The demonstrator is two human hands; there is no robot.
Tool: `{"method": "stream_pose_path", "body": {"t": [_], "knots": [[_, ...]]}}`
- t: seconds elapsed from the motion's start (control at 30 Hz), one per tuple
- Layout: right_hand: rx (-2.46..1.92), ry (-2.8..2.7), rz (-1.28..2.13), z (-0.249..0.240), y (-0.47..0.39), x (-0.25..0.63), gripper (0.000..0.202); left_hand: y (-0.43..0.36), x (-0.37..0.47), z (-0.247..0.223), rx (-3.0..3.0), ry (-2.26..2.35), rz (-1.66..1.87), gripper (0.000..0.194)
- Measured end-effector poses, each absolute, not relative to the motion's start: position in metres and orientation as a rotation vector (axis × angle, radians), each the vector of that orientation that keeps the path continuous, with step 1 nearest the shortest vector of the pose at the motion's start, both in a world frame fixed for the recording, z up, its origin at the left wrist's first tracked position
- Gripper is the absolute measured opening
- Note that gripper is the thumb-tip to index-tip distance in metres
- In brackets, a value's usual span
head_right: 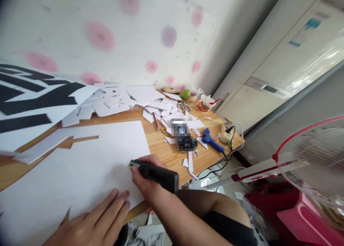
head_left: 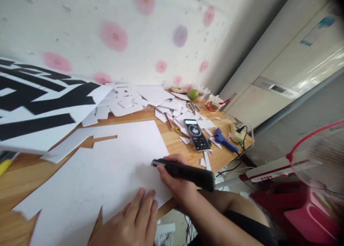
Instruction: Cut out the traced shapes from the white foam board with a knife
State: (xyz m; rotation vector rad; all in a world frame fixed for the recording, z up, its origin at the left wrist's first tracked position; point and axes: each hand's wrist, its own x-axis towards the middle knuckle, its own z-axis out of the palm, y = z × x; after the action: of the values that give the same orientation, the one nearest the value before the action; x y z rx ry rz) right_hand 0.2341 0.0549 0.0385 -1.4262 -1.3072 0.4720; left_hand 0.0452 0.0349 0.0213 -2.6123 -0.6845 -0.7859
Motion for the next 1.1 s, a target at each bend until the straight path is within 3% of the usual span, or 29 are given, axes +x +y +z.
{"method": "stream_pose_path", "body": {"t": [0.23, 1.1], "knots": [[-1.491, -1.342, 0.446, 0.042, 0.050, 0.238, 0.019, 0.027, 0.047, 0.047, -2.680, -0.555, -0.558, 0.034], [-1.453, -1.628, 0.275, 0.052, 0.046, 0.231, 0.008, 0.021, 0.048, 0.047, -2.691, -0.622, -0.640, 0.033]]}}
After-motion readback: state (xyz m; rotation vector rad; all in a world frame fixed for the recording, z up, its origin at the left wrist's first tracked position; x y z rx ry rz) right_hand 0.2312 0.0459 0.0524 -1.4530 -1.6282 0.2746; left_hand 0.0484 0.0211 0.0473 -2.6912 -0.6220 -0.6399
